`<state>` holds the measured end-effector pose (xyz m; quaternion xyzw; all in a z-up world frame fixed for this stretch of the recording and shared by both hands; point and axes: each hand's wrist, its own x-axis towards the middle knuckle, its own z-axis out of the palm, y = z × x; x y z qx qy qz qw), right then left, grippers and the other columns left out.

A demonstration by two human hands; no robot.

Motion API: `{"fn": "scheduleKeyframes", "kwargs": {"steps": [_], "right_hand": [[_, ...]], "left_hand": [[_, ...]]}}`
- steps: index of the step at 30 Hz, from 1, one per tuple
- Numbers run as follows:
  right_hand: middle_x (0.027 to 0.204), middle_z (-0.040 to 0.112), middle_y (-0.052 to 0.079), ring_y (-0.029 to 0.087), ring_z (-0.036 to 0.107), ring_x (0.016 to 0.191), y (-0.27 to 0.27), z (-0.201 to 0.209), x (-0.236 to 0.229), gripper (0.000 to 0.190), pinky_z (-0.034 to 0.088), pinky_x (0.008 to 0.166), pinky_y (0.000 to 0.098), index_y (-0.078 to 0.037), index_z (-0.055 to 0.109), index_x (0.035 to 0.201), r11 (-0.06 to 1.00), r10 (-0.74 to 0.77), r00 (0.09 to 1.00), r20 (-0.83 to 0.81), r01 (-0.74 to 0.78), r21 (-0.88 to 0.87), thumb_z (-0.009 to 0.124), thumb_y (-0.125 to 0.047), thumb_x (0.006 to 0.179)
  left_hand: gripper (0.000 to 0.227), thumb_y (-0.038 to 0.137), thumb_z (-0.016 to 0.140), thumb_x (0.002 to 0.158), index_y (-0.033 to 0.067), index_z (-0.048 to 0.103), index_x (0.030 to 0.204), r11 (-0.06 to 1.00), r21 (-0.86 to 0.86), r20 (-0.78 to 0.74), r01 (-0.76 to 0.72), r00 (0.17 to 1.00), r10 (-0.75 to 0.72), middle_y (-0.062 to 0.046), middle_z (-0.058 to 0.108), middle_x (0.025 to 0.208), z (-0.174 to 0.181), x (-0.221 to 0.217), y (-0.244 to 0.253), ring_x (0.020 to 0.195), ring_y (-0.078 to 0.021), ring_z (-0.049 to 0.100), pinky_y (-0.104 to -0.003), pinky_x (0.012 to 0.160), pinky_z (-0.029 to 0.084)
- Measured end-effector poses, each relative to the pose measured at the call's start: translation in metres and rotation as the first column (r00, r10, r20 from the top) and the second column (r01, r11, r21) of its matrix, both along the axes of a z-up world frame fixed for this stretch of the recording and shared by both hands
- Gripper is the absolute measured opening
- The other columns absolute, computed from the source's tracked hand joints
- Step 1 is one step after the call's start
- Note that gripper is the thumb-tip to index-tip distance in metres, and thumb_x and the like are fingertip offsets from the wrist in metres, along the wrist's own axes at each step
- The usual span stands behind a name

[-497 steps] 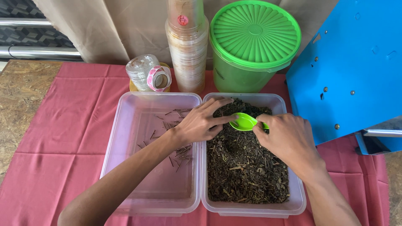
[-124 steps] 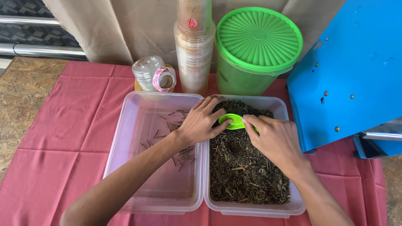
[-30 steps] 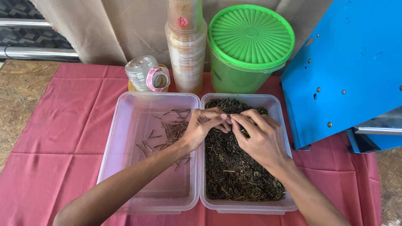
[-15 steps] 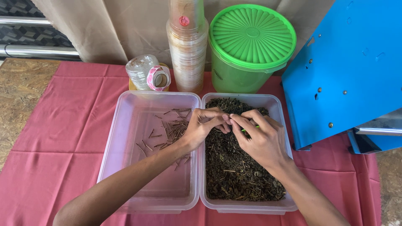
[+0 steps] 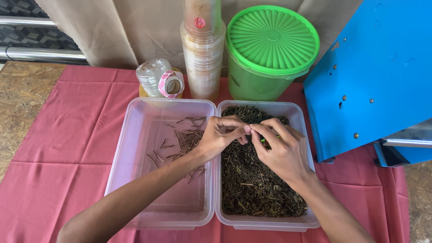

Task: Sorting tea leaves by manually removing stems and sifting with a spoon.

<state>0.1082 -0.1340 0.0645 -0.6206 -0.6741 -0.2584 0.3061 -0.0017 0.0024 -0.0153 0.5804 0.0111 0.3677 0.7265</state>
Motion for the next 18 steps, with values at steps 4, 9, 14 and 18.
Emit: {"fn": "scheduleKeyframes", "kwargs": {"steps": [4, 9, 14, 18], "right_hand": [[0.085, 0.067, 0.0, 0.012, 0.063, 0.057, 0.0, 0.002, 0.002, 0.007, 0.052, 0.049, 0.0223, -0.011, 0.074, 0.093, 1.0, 0.004, 0.999, -0.035, -0.004, -0.01, 0.075, -0.006, 0.089], [0.084, 0.072, 0.012, 0.017, 0.064, 0.053, 0.001, 0.018, -0.006, 0.011, 0.052, 0.048, 0.0241, 0.002, 0.076, 0.099, 0.986, 0.091, 0.983, -0.158, -0.111, -0.124, 0.071, 0.004, 0.09], [0.087, 0.076, 0.007, 0.02, 0.074, 0.068, -0.001, 0.026, 0.001, 0.011, 0.058, 0.057, 0.0259, -0.005, 0.078, 0.096, 0.982, 0.104, 0.971, -0.216, -0.134, -0.132, 0.074, 0.003, 0.088], [0.089, 0.077, 0.011, 0.025, 0.076, 0.075, 0.002, 0.034, -0.004, 0.013, 0.061, 0.062, 0.0322, -0.002, 0.077, 0.098, 0.969, 0.092, 0.955, -0.282, -0.152, -0.196, 0.07, 0.005, 0.091]], "left_hand": [[0.012, -0.001, 0.07, 0.094, -0.0054, 0.077, 0.102, 0.999, 0.026, -0.042, 0.033, 0.999, -0.032, -0.02, 0.072, 0.081, 0.006, -0.003, 0.007, 0.067, -0.0244, 0.073, -0.035, 0.06, 0.066], [0.013, -0.001, 0.066, 0.094, -0.0055, 0.077, 0.099, 0.989, 0.051, -0.156, 0.137, 0.979, -0.127, -0.023, 0.072, 0.082, 0.019, -0.008, 0.025, 0.067, -0.0255, 0.072, -0.035, 0.063, 0.066], [0.015, 0.011, 0.07, 0.095, -0.0015, 0.078, 0.096, 0.945, 0.207, -0.248, 0.252, 0.948, -0.199, -0.023, 0.075, 0.086, 0.046, -0.011, 0.039, 0.072, -0.0273, 0.075, -0.041, 0.067, 0.066], [0.015, 0.013, 0.073, 0.093, 0.0001, 0.078, 0.098, 0.872, 0.392, -0.303, 0.293, 0.936, -0.178, -0.021, 0.076, 0.087, 0.068, -0.019, 0.047, 0.073, -0.0265, 0.075, -0.041, 0.067, 0.065]]}}
